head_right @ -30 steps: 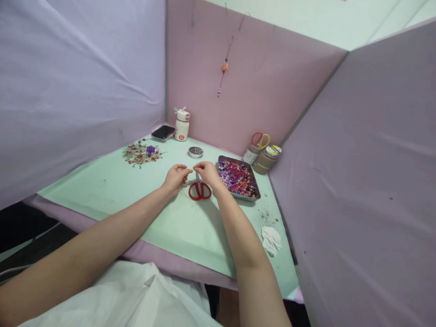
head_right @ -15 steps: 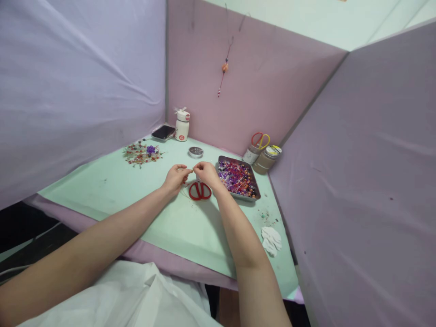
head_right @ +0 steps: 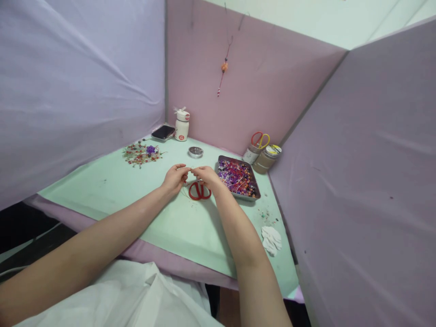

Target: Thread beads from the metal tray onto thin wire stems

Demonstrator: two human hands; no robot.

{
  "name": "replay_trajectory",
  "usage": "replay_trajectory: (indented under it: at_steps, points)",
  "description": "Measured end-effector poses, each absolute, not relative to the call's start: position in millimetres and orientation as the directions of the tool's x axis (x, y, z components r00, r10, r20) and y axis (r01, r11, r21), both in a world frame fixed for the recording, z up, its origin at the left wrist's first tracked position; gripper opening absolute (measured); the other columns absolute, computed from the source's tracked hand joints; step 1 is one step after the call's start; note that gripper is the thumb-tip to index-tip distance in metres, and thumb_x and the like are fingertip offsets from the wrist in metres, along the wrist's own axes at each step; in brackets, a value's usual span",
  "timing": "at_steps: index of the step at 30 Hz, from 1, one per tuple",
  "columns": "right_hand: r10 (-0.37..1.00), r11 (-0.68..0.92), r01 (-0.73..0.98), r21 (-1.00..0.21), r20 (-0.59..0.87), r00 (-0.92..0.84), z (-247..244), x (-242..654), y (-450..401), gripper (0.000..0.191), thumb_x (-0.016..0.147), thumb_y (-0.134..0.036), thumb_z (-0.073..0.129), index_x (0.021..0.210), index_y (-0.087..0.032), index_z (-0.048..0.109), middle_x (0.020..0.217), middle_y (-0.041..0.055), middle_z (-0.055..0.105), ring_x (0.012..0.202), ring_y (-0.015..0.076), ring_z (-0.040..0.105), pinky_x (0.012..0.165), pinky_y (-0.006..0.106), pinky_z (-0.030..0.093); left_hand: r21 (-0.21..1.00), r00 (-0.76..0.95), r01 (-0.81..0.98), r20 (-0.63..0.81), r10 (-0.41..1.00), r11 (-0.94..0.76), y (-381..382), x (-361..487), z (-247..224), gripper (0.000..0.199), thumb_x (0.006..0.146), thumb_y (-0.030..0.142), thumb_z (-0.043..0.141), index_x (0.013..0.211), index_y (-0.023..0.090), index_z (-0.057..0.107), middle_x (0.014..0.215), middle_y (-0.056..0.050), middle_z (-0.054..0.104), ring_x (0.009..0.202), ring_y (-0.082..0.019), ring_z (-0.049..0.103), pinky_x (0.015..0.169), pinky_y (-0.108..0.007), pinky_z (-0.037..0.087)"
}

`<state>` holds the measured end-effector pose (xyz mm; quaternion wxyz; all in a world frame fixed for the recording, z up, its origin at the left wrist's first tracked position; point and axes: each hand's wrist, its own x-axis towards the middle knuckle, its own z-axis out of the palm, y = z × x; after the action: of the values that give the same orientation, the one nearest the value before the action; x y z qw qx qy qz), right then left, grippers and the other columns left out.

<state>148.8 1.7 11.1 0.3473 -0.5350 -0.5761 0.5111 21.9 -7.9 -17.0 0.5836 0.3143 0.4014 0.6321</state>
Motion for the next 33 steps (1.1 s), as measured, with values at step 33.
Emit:
replay_trajectory:
  at_steps: [33]
  points:
    - [0.967, 0.134, 0.291, -0.947, 0.061, -0.245, 9, 167, 11, 0.017, 0.064, -0.030, 0.065, 0.076, -0.018, 0.061, 0.064, -0.0030, 0.056, 0.056, 0.0078, 0.044, 0.051, 0.022, 0.032, 0.855, -0.064, -0.516, -0.088, 0.994, 0.042, -6, 20, -17, 0.043, 0.057, 0.015, 0.073, 0.092, 0.017, 0.049, 0.059, 0.004, 0.053, 0.046, -0.005, 0.040, 0.045, -0.020, 0.026]
